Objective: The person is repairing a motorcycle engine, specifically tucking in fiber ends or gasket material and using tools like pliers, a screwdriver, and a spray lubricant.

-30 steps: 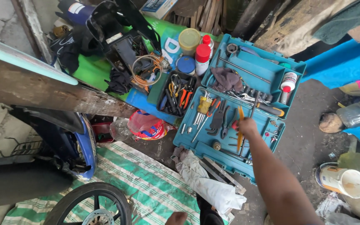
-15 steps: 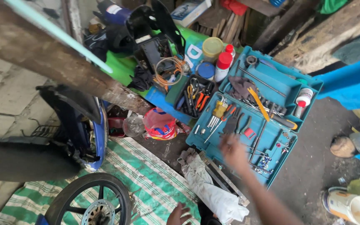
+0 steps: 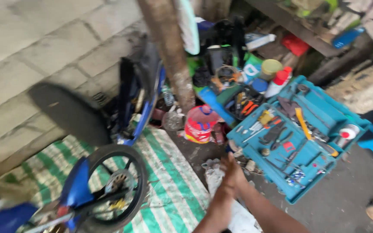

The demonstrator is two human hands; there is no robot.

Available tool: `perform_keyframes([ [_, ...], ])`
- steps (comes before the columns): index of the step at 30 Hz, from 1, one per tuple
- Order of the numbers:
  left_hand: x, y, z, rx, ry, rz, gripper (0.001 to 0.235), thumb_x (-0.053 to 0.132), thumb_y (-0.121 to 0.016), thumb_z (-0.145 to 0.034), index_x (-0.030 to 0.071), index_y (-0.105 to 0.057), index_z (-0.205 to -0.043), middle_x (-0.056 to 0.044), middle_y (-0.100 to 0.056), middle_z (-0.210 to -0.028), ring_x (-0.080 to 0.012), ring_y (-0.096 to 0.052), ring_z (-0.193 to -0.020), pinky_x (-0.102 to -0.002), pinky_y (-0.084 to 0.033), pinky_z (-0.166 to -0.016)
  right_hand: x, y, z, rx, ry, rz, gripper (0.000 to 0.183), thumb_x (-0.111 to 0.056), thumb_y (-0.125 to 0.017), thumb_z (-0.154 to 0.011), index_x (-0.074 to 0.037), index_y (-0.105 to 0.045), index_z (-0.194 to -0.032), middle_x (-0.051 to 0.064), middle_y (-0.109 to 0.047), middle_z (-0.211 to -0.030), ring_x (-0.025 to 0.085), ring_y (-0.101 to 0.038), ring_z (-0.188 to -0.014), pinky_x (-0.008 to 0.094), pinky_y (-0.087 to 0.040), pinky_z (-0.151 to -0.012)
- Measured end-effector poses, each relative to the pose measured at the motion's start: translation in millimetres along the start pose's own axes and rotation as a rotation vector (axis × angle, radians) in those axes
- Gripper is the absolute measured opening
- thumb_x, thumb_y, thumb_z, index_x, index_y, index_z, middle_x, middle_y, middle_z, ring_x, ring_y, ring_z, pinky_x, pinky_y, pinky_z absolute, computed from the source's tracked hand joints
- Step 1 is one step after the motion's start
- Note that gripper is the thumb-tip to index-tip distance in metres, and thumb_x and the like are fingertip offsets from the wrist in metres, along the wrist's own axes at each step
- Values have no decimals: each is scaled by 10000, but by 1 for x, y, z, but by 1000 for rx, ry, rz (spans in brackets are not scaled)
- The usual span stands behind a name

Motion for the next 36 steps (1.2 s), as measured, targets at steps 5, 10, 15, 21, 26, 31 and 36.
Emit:
perform_keyframes([
  [5,95,211,263,-360,-1317,-770,848,627,-427,-1036,98,-438,-1700,-256,-313,-1807,-444,-265,-1686,-640,-131,-1343,-9,-135,142,-146,-254,-436,876,-694,-310,-1033,-141,-506,-1683,110,-549,-1716,271,-505,-1569,461,-361,-1267],
  [10,31,364,208,-63,-831,-725,903,620,-460,-1045,239,-144,-1801,-133,-16,-1896,-442,57,-1731,-640,10,-1351,-12,-258,290,-305,-599,-832,1022,-765,-282,-984,-83,-460,-1723,139,-517,-1760,294,-460,-1611,477,-338,-1270],
  [15,-11,497,192,294,-446,-233,833,660,-313,-1064,311,-144,-1801,-4,-35,-1909,-308,50,-1757,-560,11,-1385,65,-325,339,-727,-546,-780,1094,-846,-235,-956,-115,-392,-1755,77,-402,-1845,216,-323,-1686,499,-263,-1272],
  [21,-46,546,221,275,-168,928,1047,886,-280,-882,373,-249,-1793,42,-192,-1893,-180,-163,-1750,-446,-168,-1410,98,-372,363,-888,-602,-652,890,-664,-335,-1106,-79,-268,-1772,71,-181,-1876,143,-106,-1710,362,-55,-1374],
  [26,-15,551,253,305,-473,1096,880,715,-307,-1014,223,-325,-1744,52,-339,-1793,-97,-269,-1657,-317,-193,-1385,62,-437,322,-962,-304,-69,823,-595,-247,-1099,-101,-273,-1757,29,-187,-1882,148,-146,-1732,369,-109,-1406],
  [31,2,567,248,469,-548,911,897,730,-208,-1017,251,-278,-1773,85,-232,-1875,-82,-109,-1729,-345,-72,-1406,22,-507,308,-1176,-320,-12,839,-607,-256,-1097,-88,-276,-1756,52,-198,-1876,171,-159,-1728,384,-121,-1398],
  [36,-24,632,214,710,-364,779,1007,810,-249,-970,236,-151,-1791,-20,-133,-1892,-330,51,-1738,-521,5,-1408,23,-547,335,-1376,-355,4,864,-625,-269,-1093,-69,-280,-1755,87,-213,-1868,205,-180,-1722,406,-140,-1387],
])
Point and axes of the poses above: each hand's wrist, its own z-axis away from the middle knuckle, its own y-axis out of the back of the hand, x = y × z, the point moved 7 cm from there along -z, towards the middle knuckle
